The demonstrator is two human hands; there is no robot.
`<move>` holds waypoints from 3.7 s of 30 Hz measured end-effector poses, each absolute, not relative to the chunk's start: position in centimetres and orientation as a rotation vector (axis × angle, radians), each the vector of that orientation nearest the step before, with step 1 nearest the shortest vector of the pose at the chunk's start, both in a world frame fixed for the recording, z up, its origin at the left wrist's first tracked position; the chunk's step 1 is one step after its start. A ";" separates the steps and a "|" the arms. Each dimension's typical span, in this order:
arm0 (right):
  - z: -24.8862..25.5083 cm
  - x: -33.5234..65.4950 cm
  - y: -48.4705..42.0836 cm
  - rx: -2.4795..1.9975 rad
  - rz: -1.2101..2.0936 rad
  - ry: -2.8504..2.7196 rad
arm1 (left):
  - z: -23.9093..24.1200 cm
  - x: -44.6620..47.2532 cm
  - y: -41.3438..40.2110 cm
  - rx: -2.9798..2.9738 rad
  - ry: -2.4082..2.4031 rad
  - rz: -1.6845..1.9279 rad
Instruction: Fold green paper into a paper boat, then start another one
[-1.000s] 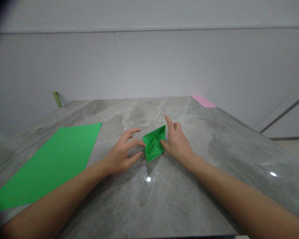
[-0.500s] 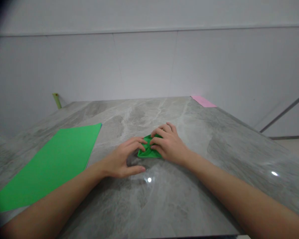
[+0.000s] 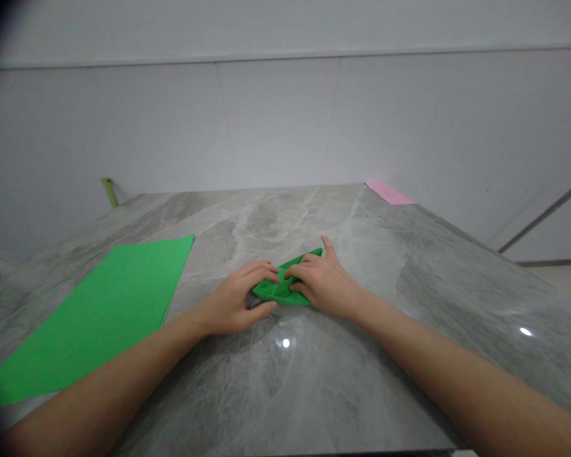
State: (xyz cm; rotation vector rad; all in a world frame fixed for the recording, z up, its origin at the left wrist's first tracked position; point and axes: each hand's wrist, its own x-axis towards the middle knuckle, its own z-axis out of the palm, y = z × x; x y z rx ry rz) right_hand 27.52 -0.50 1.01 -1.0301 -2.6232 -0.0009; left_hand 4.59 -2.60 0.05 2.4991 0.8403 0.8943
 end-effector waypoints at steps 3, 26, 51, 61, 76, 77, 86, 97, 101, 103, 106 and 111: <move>1.2 27.3 -0.7 -1.076 0.013 -2.631 | 0.1 4.7 -2.7 2.484 0.827 0.918; 1.0 28.9 0.9 -1.075 -0.194 -2.511 | -0.1 4.6 -2.6 2.432 1.012 1.000; 0.4 36.4 6.6 -1.578 -0.329 -2.218 | 0.2 4.5 -2.7 2.430 1.082 1.018; 2.0 34.8 4.6 -1.344 -0.454 -1.817 | -0.8 4.4 -2.3 2.428 1.209 0.965; 1.2 28.6 -0.2 -0.597 0.281 -2.602 | 1.6 -9.9 4.9 1.952 2.531 0.306; 1.1 28.7 -0.1 -0.600 0.300 -2.606 | 0.8 -10.6 5.2 1.938 2.529 0.282; 0.8 28.6 0.0 -0.622 0.354 -2.555 | -1.2 -11.9 6.9 2.032 2.446 0.193; 0.4 28.7 0.5 -0.615 0.413 -2.546 | -1.9 -12.3 7.1 2.183 2.432 0.512; 0.2 28.6 0.5 -0.640 0.443 -2.545 | -0.5 -13.3 6.7 2.150 2.464 0.680; 0.3 28.5 0.3 -0.706 0.462 -2.515 | 0.9 -12.7 6.2 2.178 2.444 0.761; 0.3 28.0 0.1 -0.899 0.669 -2.357 | 3.6 -9.3 4.4 2.344 2.257 0.825; 0.0 27.2 -0.1 -0.974 1.533 -1.702 | 5.6 2.0 -2.2 2.922 1.233 0.891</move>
